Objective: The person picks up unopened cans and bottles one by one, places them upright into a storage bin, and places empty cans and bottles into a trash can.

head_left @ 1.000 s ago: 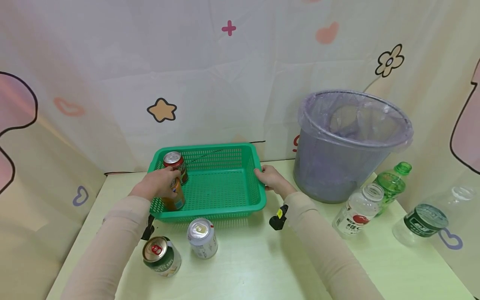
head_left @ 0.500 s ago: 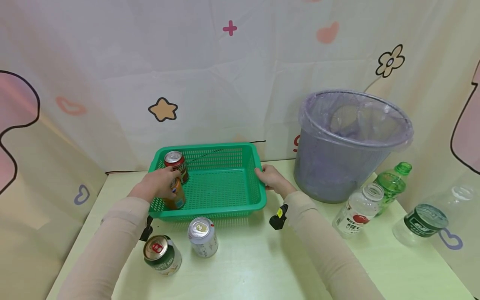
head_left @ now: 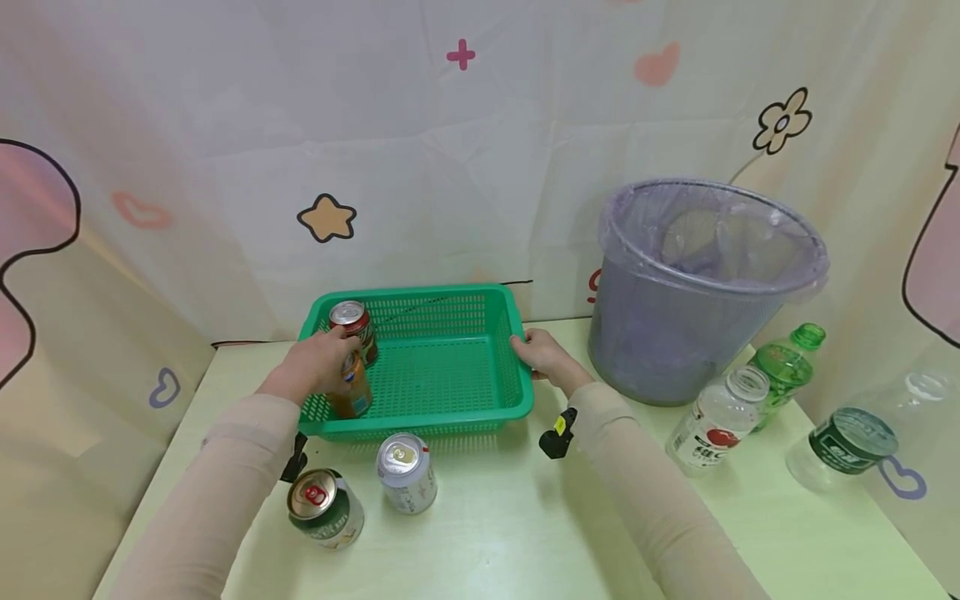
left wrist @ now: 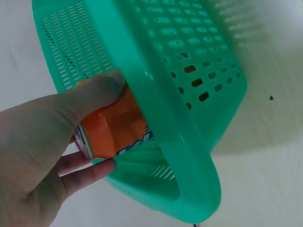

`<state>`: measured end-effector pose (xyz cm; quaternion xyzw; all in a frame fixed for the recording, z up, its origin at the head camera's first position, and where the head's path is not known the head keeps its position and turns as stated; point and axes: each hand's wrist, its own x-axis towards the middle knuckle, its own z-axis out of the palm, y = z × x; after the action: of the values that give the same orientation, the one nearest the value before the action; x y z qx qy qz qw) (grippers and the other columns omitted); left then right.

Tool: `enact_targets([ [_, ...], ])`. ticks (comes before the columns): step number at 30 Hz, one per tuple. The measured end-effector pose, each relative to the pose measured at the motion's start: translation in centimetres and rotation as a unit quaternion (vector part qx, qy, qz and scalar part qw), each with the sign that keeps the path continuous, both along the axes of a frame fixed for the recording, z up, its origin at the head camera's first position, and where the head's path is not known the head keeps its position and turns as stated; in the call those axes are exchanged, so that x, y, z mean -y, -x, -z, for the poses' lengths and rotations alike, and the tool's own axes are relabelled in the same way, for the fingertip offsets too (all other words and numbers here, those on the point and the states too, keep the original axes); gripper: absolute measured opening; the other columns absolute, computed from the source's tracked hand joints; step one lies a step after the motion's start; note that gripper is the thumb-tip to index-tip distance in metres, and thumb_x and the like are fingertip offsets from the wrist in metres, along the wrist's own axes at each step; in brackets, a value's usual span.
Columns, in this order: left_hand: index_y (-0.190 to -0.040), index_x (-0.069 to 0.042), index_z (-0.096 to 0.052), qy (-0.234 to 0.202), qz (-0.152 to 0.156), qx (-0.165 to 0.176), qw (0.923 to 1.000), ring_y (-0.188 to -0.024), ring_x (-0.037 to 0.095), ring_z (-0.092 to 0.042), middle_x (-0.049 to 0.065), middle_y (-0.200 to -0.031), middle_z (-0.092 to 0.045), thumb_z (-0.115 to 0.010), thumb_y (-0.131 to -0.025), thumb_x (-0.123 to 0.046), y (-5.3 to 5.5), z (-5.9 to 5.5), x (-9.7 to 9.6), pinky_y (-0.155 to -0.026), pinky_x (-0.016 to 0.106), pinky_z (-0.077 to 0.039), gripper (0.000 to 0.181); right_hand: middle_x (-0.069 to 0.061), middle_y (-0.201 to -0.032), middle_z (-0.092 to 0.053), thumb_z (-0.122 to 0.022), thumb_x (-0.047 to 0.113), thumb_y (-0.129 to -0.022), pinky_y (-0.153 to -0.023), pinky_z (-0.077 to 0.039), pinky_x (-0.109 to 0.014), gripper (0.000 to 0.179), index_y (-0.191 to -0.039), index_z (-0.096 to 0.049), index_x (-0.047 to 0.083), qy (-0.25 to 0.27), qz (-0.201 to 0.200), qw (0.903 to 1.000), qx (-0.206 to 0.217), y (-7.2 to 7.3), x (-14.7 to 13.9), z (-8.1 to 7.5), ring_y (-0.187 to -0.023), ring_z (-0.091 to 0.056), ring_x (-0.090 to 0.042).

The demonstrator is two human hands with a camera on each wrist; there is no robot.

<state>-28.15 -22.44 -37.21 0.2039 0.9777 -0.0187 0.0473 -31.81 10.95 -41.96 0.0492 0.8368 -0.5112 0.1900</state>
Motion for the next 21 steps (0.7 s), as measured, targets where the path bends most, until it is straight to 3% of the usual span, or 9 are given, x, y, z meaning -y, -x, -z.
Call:
enact_targets([
  [13, -0.121, -0.009, -0.055, 0.018, -0.023, -0.017, 0.9994, -0.103, 0.040, -0.048, 0.023, -0.120, -0.047, -0.081, -0.069, -0.028, 0.9, 0.6, -0.1, -0.076, 0.053, -0.050, 0.061, -0.009, -0.099, -0.053, -0.039, 0.030, -0.098, -0.066, -0.050, -0.029, 0.037, -0.121, -0.047, 0.002, 0.000, 0.002, 1.0000, 0.001, 0.1, 0.0, 0.2, -0.072, -0.055, -0.012],
  [21, -0.123, -0.009, -0.054, 0.019, -0.038, -0.011, 0.9990, -0.104, 0.040, -0.047, 0.024, -0.122, -0.047, -0.082, -0.068, -0.028, 1.2, 0.3, -0.5, -0.078, 0.054, -0.050, 0.064, -0.010, -0.099, -0.053, -0.039, 0.030, -0.098, -0.061, -0.048, -0.026, 0.038, -0.122, -0.046, 0.001, 0.006, -0.001, 1.0000, 0.002, 0.2, 0.0, 0.1, -0.071, -0.054, -0.012],
])
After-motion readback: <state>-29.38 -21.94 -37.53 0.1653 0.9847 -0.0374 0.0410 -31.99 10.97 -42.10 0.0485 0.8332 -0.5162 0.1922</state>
